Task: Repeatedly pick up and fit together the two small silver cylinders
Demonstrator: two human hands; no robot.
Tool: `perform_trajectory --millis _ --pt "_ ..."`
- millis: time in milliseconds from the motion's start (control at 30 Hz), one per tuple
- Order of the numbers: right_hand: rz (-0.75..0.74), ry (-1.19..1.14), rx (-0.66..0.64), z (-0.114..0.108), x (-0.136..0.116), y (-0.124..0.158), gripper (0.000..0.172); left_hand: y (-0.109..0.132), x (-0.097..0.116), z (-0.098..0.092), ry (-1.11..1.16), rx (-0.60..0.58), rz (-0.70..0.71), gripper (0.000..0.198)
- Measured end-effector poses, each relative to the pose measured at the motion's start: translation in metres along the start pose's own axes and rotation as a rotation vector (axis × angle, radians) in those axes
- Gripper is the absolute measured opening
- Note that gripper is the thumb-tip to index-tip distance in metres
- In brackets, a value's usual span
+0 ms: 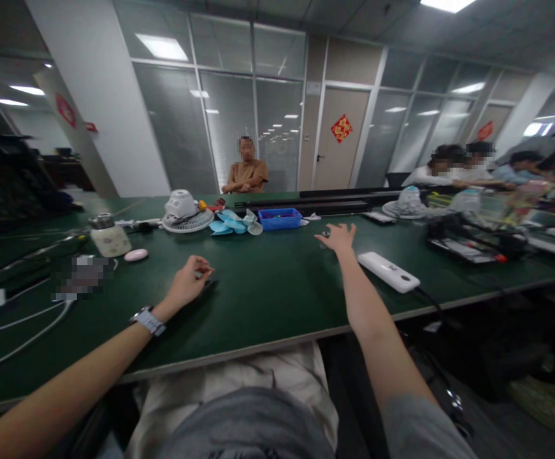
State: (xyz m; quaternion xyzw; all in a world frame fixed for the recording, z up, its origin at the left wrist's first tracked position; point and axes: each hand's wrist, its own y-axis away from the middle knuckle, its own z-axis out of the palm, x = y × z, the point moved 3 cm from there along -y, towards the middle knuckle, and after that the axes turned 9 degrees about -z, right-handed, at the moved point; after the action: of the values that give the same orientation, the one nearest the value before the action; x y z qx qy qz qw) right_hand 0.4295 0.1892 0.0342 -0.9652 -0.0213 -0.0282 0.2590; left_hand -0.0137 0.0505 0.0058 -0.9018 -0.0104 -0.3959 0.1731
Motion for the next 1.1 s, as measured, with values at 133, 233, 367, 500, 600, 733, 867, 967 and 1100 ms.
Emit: perform_trajectory --millis 133,233,367,500,600,733,867,967,1100 --pt "-0.008 -0.013 -0.018 0.005 -0.015 -0.004 0.037 0.002 0.002 -0.001 -0.001 0.006 0.013 0.02" --pt "-0.042 -0.129 0.002 -0.002 -0.027 0.0 0.036 0.002 0.002 0.0 -0.001 -0.008 0.017 0.02" --pt "-0.197 -0.492 0.022 -0.017 -0.083 0.02 0.048 0.003 0.002 0.002 0.011 -0.018 0.032 0.019" --pt "-0.465 -0.945 -0.064 -0.039 -0.172 0.057 0.058 0.009 0.009 0.001 0.039 -0.017 0.081 0.018" --pt "-0.624 -1.144 -0.117 -0.056 -0.222 0.087 0.069 0.018 0.023 -0.003 0.077 -0.006 0.155 0.021" --pt "-0.661 -1.246 -0.133 -0.068 -0.245 0.109 0.07 0.026 0.043 -0.009 0.112 -0.017 0.272 0.027" --pt "-0.662 -1.236 -0.153 -0.066 -0.244 0.112 0.071 0.024 0.052 -0.008 0.146 -0.144 0.329 0.038" --pt "-0.664 -1.213 -0.168 -0.062 -0.244 0.111 0.072 0.02 0.054 -0.005 0.133 -0.206 0.346 0.037" --pt "-0.653 -1.242 -0.163 -0.058 -0.245 0.111 0.076 0.009 0.053 -0.006 0.113 -0.044 0.316 0.03"
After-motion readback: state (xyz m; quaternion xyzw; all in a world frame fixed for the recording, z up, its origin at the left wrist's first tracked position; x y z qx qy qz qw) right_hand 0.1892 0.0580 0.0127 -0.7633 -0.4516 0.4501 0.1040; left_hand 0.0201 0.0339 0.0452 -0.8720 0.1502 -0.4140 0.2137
